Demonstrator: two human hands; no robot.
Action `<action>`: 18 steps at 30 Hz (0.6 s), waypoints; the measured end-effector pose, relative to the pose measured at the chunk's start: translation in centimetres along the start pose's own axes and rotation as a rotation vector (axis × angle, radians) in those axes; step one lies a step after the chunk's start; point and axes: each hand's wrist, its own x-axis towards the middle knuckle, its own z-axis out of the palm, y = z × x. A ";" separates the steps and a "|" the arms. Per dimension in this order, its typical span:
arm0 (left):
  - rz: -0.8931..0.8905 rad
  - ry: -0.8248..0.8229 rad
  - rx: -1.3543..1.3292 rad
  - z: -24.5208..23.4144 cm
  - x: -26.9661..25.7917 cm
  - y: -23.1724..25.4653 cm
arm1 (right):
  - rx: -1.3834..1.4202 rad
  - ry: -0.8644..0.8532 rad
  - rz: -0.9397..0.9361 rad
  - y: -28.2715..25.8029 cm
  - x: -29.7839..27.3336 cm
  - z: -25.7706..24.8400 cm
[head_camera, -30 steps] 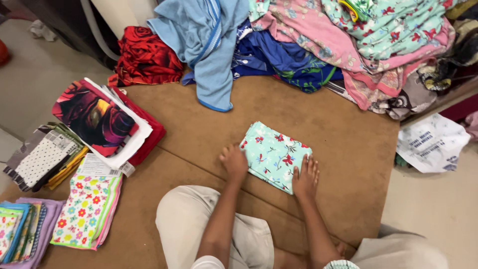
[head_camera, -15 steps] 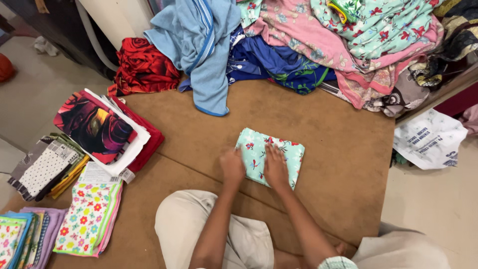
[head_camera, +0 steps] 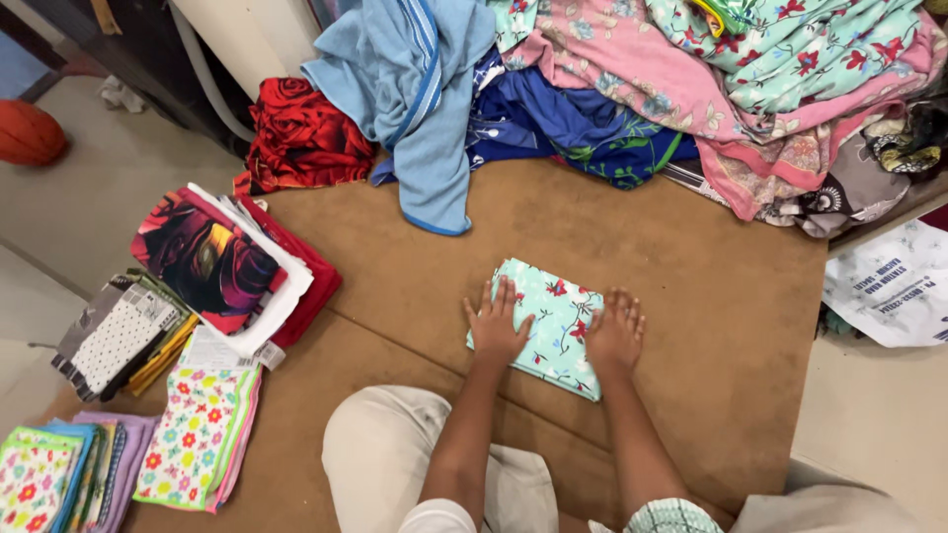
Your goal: The person folds a light blue floral cloth and a light blue towel, then stacks them with other folded items. The person also handles several packaged cloths, placing them in a pile.
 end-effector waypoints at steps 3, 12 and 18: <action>0.079 0.259 0.101 0.3 -1.7 -0.4 | 0.031 0.049 -0.079 2.1 -1.8 0.0; 0.704 -0.010 -0.091 0.6 -11.0 5.1 | 0.548 -0.015 0.431 3.9 -1.1 -0.6; 0.330 0.271 -0.411 0.8 -16.9 8.6 | 1.480 -0.348 0.923 7.5 -6.6 -0.6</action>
